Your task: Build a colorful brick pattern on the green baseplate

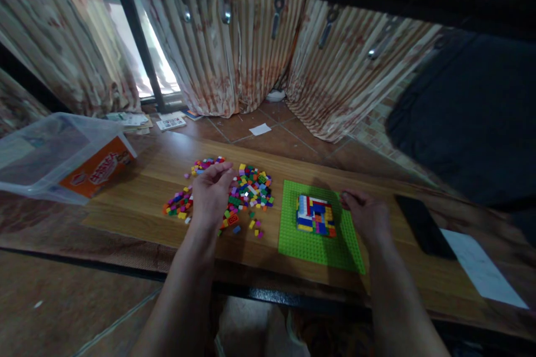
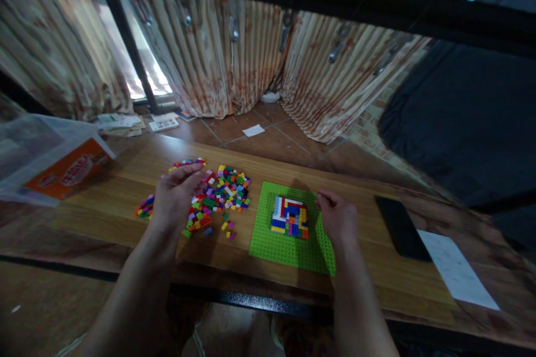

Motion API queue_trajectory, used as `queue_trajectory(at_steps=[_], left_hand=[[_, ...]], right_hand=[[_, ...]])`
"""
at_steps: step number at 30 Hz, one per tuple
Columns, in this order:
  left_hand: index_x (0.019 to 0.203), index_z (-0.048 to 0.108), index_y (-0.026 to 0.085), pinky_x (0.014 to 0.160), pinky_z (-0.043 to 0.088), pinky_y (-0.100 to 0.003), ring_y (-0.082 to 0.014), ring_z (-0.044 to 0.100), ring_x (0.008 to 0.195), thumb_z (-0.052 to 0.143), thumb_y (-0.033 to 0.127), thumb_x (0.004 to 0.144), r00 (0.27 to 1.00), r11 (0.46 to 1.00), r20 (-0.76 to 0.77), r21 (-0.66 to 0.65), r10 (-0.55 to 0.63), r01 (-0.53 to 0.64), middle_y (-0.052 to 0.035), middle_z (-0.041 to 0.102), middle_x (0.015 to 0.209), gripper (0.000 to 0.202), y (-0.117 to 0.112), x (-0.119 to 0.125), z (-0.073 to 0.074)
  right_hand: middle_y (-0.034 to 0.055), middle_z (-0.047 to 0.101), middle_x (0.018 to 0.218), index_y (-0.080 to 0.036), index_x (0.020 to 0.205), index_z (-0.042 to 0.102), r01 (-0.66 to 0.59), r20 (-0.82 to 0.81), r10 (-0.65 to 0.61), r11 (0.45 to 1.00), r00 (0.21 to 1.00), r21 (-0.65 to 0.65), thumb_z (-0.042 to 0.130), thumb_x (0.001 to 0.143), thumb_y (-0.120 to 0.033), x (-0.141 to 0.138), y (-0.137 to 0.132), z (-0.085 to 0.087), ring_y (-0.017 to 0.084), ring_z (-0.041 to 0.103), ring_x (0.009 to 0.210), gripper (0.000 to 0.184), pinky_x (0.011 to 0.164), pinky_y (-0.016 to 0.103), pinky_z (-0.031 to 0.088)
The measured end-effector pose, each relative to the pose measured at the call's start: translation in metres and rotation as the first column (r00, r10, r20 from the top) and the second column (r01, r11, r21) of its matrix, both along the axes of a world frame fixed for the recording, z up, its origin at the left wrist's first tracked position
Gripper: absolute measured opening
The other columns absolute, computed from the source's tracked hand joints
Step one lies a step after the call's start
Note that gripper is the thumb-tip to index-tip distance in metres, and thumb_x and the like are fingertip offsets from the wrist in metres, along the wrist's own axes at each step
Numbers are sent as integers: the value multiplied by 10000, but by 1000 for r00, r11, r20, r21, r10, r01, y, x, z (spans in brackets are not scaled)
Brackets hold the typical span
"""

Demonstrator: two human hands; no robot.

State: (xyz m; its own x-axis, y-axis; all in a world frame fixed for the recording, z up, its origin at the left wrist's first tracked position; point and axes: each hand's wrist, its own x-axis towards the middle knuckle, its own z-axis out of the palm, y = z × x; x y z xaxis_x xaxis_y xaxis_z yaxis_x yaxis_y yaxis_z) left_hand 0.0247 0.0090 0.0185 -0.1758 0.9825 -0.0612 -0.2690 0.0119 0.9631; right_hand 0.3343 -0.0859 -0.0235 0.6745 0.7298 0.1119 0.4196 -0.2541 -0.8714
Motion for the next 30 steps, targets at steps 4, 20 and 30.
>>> queue_trajectory(at_steps=[4, 20, 30], left_hand=[[845, 717, 137, 616, 504, -213, -118, 638, 652, 766, 229, 615, 1000, 1000, -14, -6, 14, -14, -20, 699, 718, 252, 0, 4, 0], [804, 708, 147, 613, 506, -212, -114, 628, 649, 761, 210, 602, 1000, 1000, 5, -10, -2, 3, -13, 689, 703, 219, -1, 5, 3], [804, 708, 142, 604, 501, -215, -111, 615, 633, 755, 207, 590, 1000, 1000, 0, -2, -11, 11, -11, 684, 710, 228, -2, 6, 3]], right_hand=[[60, 766, 798, -197, 860, 770, -90, 24, 93, 991, 995, -95, 678, 699, -411, 3, -4, -6, 233, 706, 763, 283, 762, 383, 541], [46, 772, 806, -208, 859, 784, -229, -174, 200, 959, 964, -167, 658, 689, -372, -5, -4, 0, 216, 695, 757, 269, 740, 366, 532], [36, 764, 770, -206, 823, 779, -227, -371, 146, 956, 917, -184, 733, 623, -356, -3, -2, 2, 185, 676, 704, 254, 698, 319, 517]])
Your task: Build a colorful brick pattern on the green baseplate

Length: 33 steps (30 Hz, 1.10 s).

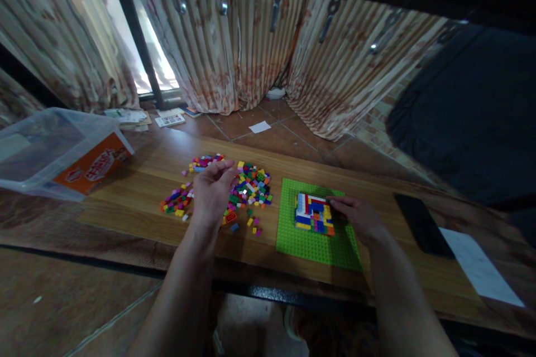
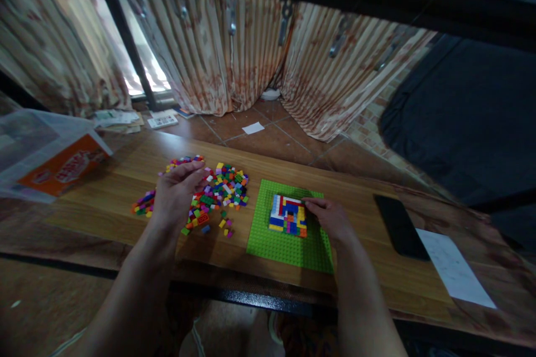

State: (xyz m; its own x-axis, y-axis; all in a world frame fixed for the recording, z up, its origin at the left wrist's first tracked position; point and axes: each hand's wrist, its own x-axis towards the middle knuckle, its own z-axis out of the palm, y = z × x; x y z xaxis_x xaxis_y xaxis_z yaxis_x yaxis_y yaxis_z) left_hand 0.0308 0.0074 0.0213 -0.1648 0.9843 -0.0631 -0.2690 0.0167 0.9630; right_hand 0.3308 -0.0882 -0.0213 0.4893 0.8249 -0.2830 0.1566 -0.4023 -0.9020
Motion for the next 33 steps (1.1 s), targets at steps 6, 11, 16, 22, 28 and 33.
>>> queue_trajectory(at_steps=[6, 11, 16, 22, 28, 33], left_hand=[[834, 715, 130, 594, 485, -210, -105, 607, 627, 757, 228, 610, 1000, 1000, -17, -9, 1, -1, -22, 691, 728, 248, 0, -1, 0], [825, 722, 136, 614, 496, -219, -113, 617, 635, 758, 213, 605, 1000, 1000, -21, 6, 2, -2, -24, 699, 727, 236, 0, -1, -2], [812, 724, 132, 620, 499, -221, -126, 627, 670, 766, 223, 585, 1000, 1000, -26, 0, -9, 9, -30, 703, 747, 249, -1, 2, -2], [803, 722, 130, 603, 485, -209, -113, 607, 649, 779, 244, 569, 999, 1000, -46, -4, -25, 24, -24, 699, 751, 266, -3, 6, -1], [823, 724, 138, 590, 472, -200, -106, 604, 645, 786, 280, 575, 997, 999, -65, -28, -37, 35, -21, 704, 763, 293, -2, 4, -2], [828, 724, 142, 656, 497, -215, -116, 626, 703, 804, 269, 556, 997, 998, -70, -52, -27, 23, -24, 716, 813, 311, 0, -1, -3]], right_hand=[[47, 763, 770, -196, 832, 777, -15, 22, 15, 1000, 1000, -1, 750, 624, -390, 4, 2, -4, 191, 677, 698, 285, 644, 299, 502], [62, 764, 793, -186, 839, 777, -45, 90, 46, 999, 995, -7, 738, 610, -455, 4, 2, -2, 195, 670, 713, 355, 634, 295, 480], [61, 758, 783, -177, 847, 782, -39, 125, 44, 998, 991, -43, 735, 581, -461, 3, 4, 3, 189, 652, 711, 393, 621, 283, 452], [49, 744, 726, -178, 802, 778, -30, 92, 30, 1000, 995, -4, 765, 545, -469, 3, 5, 0, 181, 630, 678, 388, 616, 284, 438], [51, 747, 777, -184, 843, 771, -6, 23, 5, 999, 1000, 31, 727, 653, -420, 4, 2, -2, 153, 625, 669, 306, 580, 246, 441], [66, 737, 816, -169, 853, 726, 207, -46, -206, 978, 977, 22, 569, 840, -342, 10, 3, 3, 110, 600, 600, 234, 510, 202, 432]])
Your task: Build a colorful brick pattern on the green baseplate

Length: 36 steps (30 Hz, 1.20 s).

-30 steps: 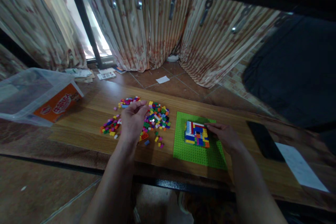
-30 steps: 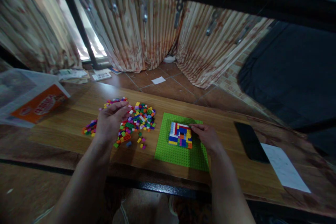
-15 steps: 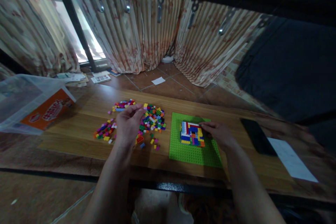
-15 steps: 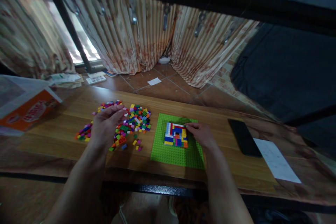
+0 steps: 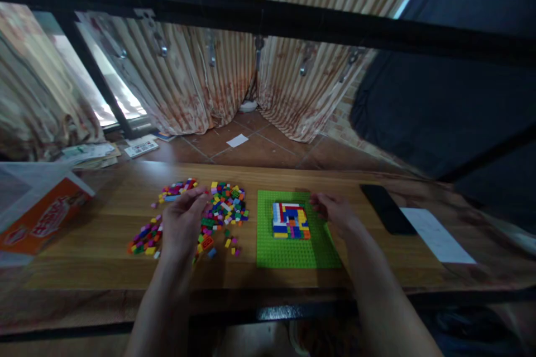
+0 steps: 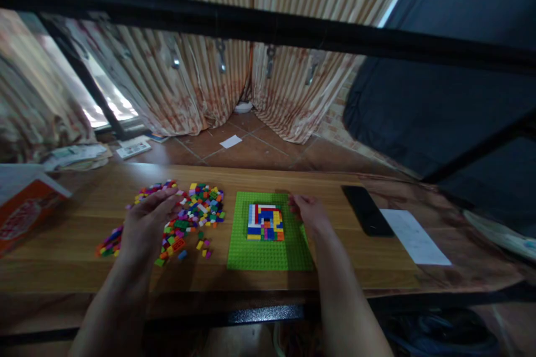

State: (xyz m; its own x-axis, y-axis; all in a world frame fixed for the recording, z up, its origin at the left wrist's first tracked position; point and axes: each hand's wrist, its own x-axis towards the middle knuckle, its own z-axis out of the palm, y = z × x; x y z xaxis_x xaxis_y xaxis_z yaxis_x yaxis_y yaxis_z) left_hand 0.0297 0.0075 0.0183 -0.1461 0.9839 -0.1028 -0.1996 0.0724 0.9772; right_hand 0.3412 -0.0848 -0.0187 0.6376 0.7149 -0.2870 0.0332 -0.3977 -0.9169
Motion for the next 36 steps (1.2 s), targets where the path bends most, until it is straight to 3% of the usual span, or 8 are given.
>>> queue_trajectory(at_steps=[4, 10, 16, 23, 26, 29, 32, 36], left_hand=[[849, 729, 149, 662, 492, -224, -113, 610, 689, 801, 299, 560, 997, 998, -56, -2, -58, 58, -12, 706, 805, 333, -1, 2, 0], [883, 740, 150, 686, 494, -252, -152, 620, 750, 768, 346, 605, 954, 977, -213, -30, -212, 210, -32, 717, 853, 342, -11, 14, 2], [855, 753, 147, 631, 477, -255, -153, 601, 664, 779, 375, 617, 909, 935, -225, -36, -352, 353, -48, 708, 757, 330, -16, 21, -3], [835, 741, 140, 609, 455, -215, -108, 588, 625, 788, 284, 607, 988, 990, -67, 38, -136, 139, -24, 696, 741, 274, -3, -5, -2], [819, 723, 131, 573, 437, -203, -81, 550, 560, 761, 264, 627, 1000, 998, -13, 65, -3, 4, -7, 678, 696, 236, 1, -19, 3], [836, 715, 128, 525, 405, -192, -67, 523, 516, 724, 255, 653, 991, 986, 2, 93, 136, -136, 5, 655, 662, 223, 2, -31, 8], [873, 704, 130, 516, 393, -187, -71, 549, 535, 697, 252, 665, 963, 956, 58, 123, 263, -268, -5, 664, 690, 241, 3, -46, 12], [865, 685, 135, 518, 381, -174, -55, 544, 537, 711, 232, 626, 899, 908, 199, 84, 389, -411, 6, 654, 706, 259, 3, -73, 15]], right_hand=[[38, 702, 717, -155, 806, 689, 41, 30, -40, 998, 999, -36, 533, 873, -258, 0, 2, 3, 87, 554, 523, 198, 454, 180, 385], [7, 650, 592, -154, 778, 678, -69, 19, 71, 992, 997, -103, 539, 875, -238, -13, 2, 7, 76, 535, 461, 189, 421, 162, 366], [11, 660, 622, -168, 775, 682, -147, 11, 149, 984, 989, -97, 563, 864, -279, -26, 7, 5, 88, 573, 518, 185, 472, 173, 419], [50, 697, 725, -172, 800, 693, -174, 73, 175, 984, 982, -29, 624, 789, -374, -25, 9, -1, 152, 632, 630, 214, 579, 258, 493], [66, 715, 762, -165, 873, 711, -98, 285, 85, 995, 955, 30, 601, 790, -405, -27, 8, -1, 193, 653, 682, 277, 643, 307, 507], [71, 728, 815, -178, 938, 719, -94, 509, 13, 987, 861, 133, 555, 830, -441, -45, 5, 5, 218, 669, 756, 328, 713, 329, 511], [73, 734, 933, -207, 946, 720, -253, 592, 88, 946, 801, 202, 530, 873, -460, -78, 1, 12, 222, 672, 847, 325, 789, 333, 510], [67, 725, 950, -230, 934, 708, -524, 662, 273, 825, 698, 212, 499, 916, -421, -122, 0, 12, 218, 669, 890, 284, 820, 335, 507]])
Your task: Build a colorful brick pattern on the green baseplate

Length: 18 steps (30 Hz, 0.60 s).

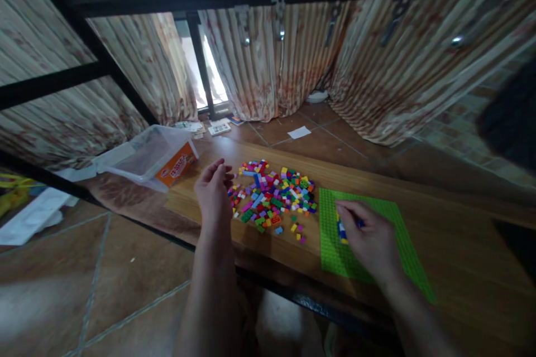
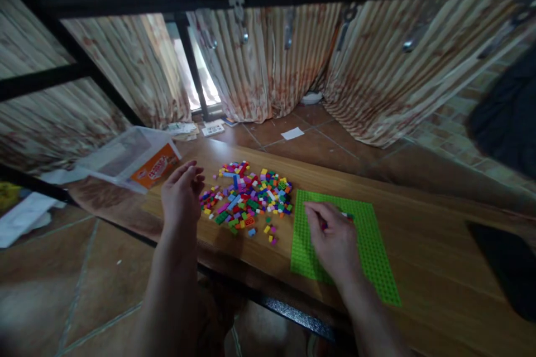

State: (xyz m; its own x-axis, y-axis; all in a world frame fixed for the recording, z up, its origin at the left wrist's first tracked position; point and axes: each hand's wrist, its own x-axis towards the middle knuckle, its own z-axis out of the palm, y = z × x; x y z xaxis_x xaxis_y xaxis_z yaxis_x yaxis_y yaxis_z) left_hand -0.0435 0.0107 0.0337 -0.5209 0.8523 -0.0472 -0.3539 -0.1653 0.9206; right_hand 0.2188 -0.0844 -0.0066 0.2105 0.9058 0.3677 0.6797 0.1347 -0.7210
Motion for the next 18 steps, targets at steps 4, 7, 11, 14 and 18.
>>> queue_trajectory(at_steps=[4, 7, 11, 14, 18], left_hand=[[859, 662, 151, 524, 387, -149, -26, 523, 521, 692, 178, 636, 974, 998, 220, -28, 54, -49, 41, 617, 682, 227, -1, -27, 1], [859, 646, 155, 510, 390, -136, -11, 499, 493, 660, 143, 682, 940, 998, 334, -34, 69, -61, 59, 578, 651, 179, -3, -40, 1], [880, 639, 154, 507, 396, -129, -9, 488, 477, 652, 131, 728, 915, 999, 401, -35, 43, -32, 62, 560, 629, 154, -4, -45, 3], [906, 639, 152, 507, 401, -126, -8, 484, 467, 638, 110, 747, 898, 999, 440, -32, 17, -3, 60, 565, 629, 165, -5, -45, 4], [911, 625, 146, 492, 404, -123, -11, 483, 458, 596, 83, 782, 872, 999, 489, -33, -8, 27, 60, 563, 622, 146, -6, -47, 6]], right_hand=[[54, 717, 967, -243, 957, 701, -187, 44, 187, 982, 981, -11, 488, 941, -353, -30, -1, -9, 202, 669, 909, 240, 824, 321, 504], [42, 706, 970, -246, 972, 699, -278, 35, 279, 960, 960, -22, 495, 947, -306, -50, 2, -10, 185, 661, 910, 214, 814, 301, 503], [43, 693, 972, -246, 984, 719, -390, 103, 391, 920, 915, -36, 482, 954, -255, -85, 26, 3, 177, 631, 912, 239, 822, 295, 486], [48, 681, 925, -245, 953, 744, -474, 315, 496, 868, 809, -149, 490, 933, -194, -112, 56, 15, 187, 601, 914, 260, 843, 304, 454], [58, 673, 946, -247, 945, 750, -497, 474, 619, 785, 626, -368, 544, 854, -123, -135, 86, 15, 204, 590, 971, 257, 861, 303, 437]])
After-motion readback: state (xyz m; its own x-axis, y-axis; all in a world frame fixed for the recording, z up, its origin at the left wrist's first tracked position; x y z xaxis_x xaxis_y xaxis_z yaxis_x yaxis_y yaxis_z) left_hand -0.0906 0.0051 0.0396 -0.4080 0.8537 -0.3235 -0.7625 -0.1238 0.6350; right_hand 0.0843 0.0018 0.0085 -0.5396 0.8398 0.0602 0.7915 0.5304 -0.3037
